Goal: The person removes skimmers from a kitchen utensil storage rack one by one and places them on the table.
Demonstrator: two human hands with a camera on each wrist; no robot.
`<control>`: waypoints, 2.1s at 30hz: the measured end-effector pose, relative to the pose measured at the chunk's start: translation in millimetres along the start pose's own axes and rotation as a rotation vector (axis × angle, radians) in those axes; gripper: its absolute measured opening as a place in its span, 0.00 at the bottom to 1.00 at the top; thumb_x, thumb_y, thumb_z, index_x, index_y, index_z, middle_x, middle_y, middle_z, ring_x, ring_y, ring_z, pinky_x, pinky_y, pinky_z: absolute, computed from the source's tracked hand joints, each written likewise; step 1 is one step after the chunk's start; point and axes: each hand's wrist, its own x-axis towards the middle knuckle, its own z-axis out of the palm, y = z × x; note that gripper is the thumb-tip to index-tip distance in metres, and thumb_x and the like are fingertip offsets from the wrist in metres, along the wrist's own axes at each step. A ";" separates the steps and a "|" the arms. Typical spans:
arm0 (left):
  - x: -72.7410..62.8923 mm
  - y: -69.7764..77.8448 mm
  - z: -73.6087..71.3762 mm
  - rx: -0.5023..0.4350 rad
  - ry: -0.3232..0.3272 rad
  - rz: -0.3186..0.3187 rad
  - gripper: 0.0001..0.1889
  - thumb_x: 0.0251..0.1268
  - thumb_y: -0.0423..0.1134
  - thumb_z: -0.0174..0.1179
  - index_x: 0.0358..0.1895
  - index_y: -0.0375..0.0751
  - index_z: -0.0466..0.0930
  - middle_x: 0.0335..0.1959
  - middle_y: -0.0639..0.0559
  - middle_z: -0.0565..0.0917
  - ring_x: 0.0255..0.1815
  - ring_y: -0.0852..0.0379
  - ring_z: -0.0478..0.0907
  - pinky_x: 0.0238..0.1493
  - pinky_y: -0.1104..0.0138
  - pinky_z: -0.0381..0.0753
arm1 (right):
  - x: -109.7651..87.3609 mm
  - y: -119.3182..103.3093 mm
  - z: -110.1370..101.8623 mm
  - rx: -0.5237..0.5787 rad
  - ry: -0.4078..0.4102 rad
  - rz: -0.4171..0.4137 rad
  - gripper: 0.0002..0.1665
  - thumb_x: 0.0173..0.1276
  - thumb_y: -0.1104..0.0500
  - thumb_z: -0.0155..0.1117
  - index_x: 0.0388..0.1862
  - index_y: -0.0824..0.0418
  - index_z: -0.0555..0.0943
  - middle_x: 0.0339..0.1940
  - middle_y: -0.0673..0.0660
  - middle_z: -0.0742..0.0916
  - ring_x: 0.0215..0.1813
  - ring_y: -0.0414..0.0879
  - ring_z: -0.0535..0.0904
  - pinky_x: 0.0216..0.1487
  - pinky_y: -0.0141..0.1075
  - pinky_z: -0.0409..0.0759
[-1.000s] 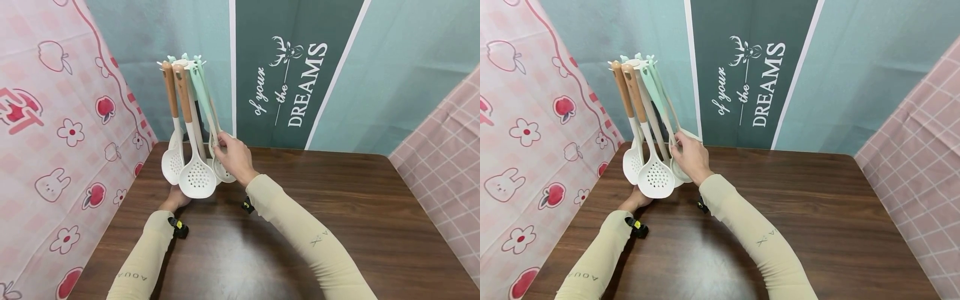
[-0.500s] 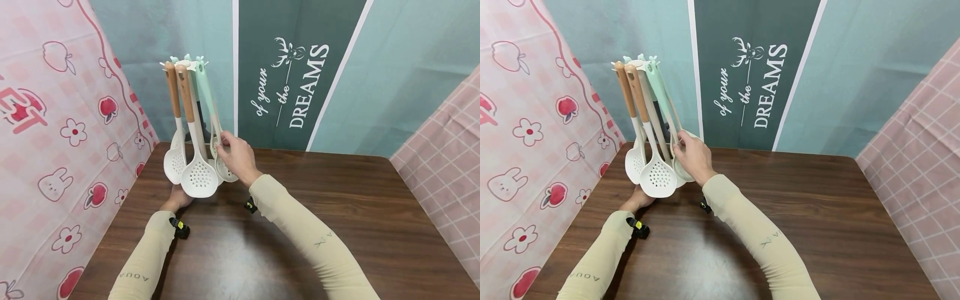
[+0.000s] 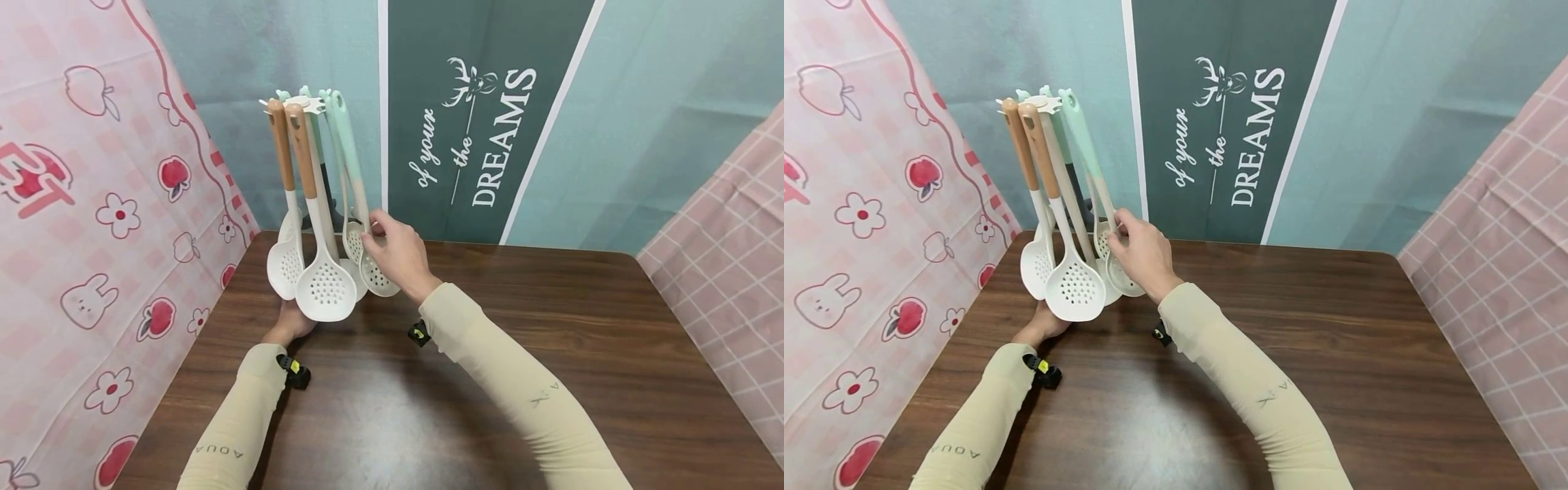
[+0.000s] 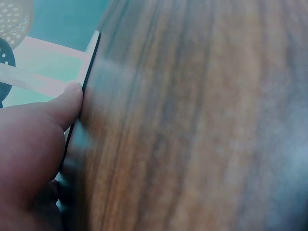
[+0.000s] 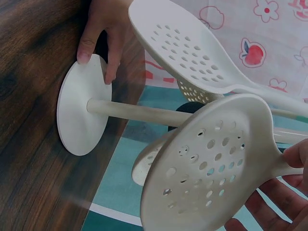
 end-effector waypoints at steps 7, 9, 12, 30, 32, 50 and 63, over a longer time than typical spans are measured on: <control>3.7 -5.4 5.3 -0.009 0.002 0.001 0.31 0.71 0.44 0.54 0.72 0.31 0.65 0.74 0.33 0.65 0.79 0.36 0.53 0.77 0.40 0.45 | -5.5 9.2 -10.7 0.004 0.007 0.009 0.05 0.74 0.55 0.63 0.46 0.52 0.81 0.40 0.49 0.91 0.42 0.44 0.87 0.40 0.44 0.80; 5.3 -10.4 9.6 -0.008 0.008 0.008 0.31 0.70 0.44 0.53 0.72 0.32 0.64 0.74 0.33 0.64 0.79 0.36 0.52 0.77 0.40 0.44 | -6.7 11.2 -15.2 0.010 0.003 0.008 0.06 0.74 0.55 0.63 0.47 0.53 0.81 0.41 0.50 0.91 0.43 0.45 0.87 0.43 0.45 0.81; 8.0 -17.8 16.0 0.001 0.015 0.014 0.31 0.71 0.44 0.52 0.73 0.33 0.64 0.75 0.34 0.63 0.80 0.37 0.50 0.77 0.41 0.42 | -8.0 12.9 -23.7 0.025 0.004 0.004 0.07 0.74 0.56 0.63 0.47 0.55 0.81 0.41 0.51 0.91 0.44 0.45 0.86 0.45 0.46 0.81; 1.3 -4.9 9.2 -0.073 0.068 0.044 0.33 0.69 0.48 0.57 0.72 0.33 0.65 0.74 0.32 0.63 0.79 0.35 0.52 0.77 0.39 0.45 | -47.1 64.7 -71.4 -0.013 -0.050 0.063 0.05 0.74 0.57 0.64 0.47 0.54 0.81 0.40 0.52 0.90 0.43 0.47 0.86 0.48 0.51 0.80; 3.2 -9.0 11.1 -0.060 0.055 0.040 0.34 0.70 0.50 0.55 0.73 0.34 0.64 0.75 0.33 0.62 0.79 0.36 0.51 0.77 0.40 0.44 | -53.0 72.0 -76.7 -0.021 -0.045 0.072 0.05 0.74 0.58 0.65 0.46 0.55 0.81 0.39 0.53 0.90 0.42 0.48 0.86 0.47 0.51 0.80; 4.5 -19.1 16.3 -0.013 0.027 0.056 0.33 0.70 0.48 0.54 0.74 0.34 0.63 0.75 0.33 0.62 0.79 0.35 0.50 0.76 0.38 0.42 | -104.6 113.7 -119.1 -0.136 -0.021 0.106 0.11 0.74 0.61 0.65 0.52 0.57 0.78 0.37 0.55 0.89 0.39 0.51 0.87 0.42 0.53 0.81; 8.3 -29.7 19.0 0.012 0.010 0.039 0.35 0.72 0.51 0.54 0.76 0.38 0.61 0.78 0.36 0.61 0.81 0.39 0.48 0.77 0.40 0.39 | -132.2 138.8 -162.2 -0.266 -0.034 0.198 0.14 0.76 0.56 0.63 0.56 0.57 0.76 0.39 0.59 0.90 0.35 0.52 0.85 0.33 0.49 0.77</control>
